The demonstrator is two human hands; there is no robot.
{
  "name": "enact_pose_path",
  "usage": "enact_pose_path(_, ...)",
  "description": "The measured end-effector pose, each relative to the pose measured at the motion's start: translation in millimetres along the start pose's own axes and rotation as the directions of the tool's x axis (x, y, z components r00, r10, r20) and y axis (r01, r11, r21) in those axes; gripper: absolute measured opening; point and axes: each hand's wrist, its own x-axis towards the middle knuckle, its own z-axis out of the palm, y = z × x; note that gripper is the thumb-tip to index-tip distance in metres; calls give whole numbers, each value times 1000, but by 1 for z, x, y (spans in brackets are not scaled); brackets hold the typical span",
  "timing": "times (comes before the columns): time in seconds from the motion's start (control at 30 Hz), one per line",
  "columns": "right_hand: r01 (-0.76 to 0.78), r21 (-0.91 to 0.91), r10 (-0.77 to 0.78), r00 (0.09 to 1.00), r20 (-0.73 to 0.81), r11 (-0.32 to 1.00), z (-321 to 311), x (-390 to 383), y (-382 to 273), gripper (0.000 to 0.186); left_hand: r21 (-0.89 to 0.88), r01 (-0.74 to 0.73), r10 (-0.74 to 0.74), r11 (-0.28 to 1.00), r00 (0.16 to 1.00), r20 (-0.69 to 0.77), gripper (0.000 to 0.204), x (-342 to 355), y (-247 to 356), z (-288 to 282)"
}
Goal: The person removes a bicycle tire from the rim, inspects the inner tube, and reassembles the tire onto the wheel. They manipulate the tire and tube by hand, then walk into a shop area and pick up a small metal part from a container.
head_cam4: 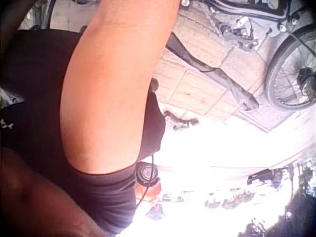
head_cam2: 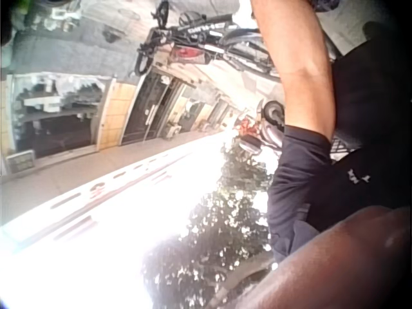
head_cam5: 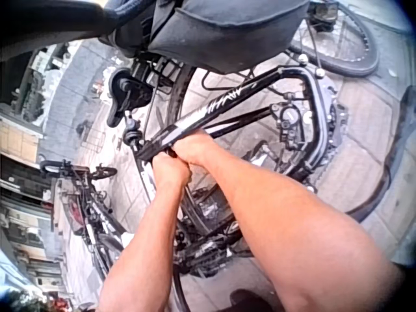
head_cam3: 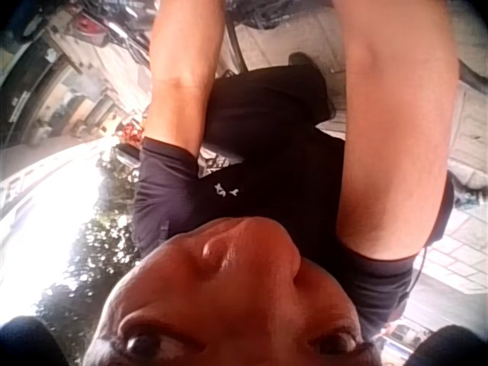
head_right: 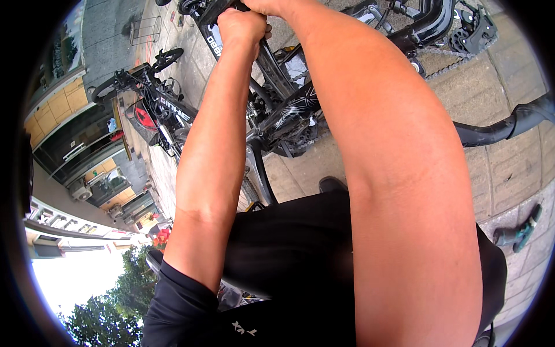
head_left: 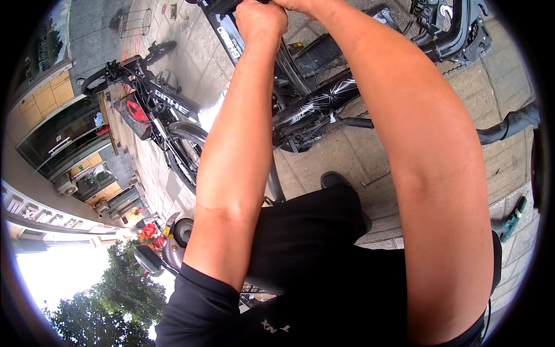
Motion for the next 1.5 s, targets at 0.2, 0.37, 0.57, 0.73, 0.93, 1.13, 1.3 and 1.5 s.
enact_pose_path(0.2, 4, -12, -3, 1000, 23, 1000, -7, -3, -3, 35, 19, -38, 37, 999, 998, 55, 11, 0, 0, -2)
enact_pose_path(0.37, -5, 35, 6, 1000, -24, 999, -9, -10, -13, 36, 77, -15, 13, 997, 1000, 20, 15, 2, -3, -3)
enact_pose_path(0.57, 15, -23, -15, 1000, -4, 1000, -5, -8, -8, 36, 179, -48, 42, 983, 998, 40, 21, 9, -6, -2)
enact_pose_path(0.73, 5, -75, -1, 999, 47, 997, -4, -5, -8, 36, 208, -54, 52, 977, 999, 16, 19, 5, -3, -1)
enact_pose_path(0.93, -43, 23, 42, 998, 35, 999, -6, -10, -13, 37, 66, -30, 29, 997, 999, 17, 15, 6, -7, -2)
enact_pose_path(1.13, -65, -81, 68, 997, 36, 995, -3, -4, -8, 38, 159, -79, 71, 984, 996, 51, 19, 13, -9, -1)
enact_pose_path(1.3, -40, -206, 62, 993, 101, 978, -3, 0, -1, 38, 185, -69, 69, 980, 998, 6, 23, 9, -6, 3)
enact_pose_path(1.5, -29, -91, 40, 991, 128, 995, -1, -10, -27, 38, 231, -142, 162, 963, 984, -71, 19, 31, -34, -7)
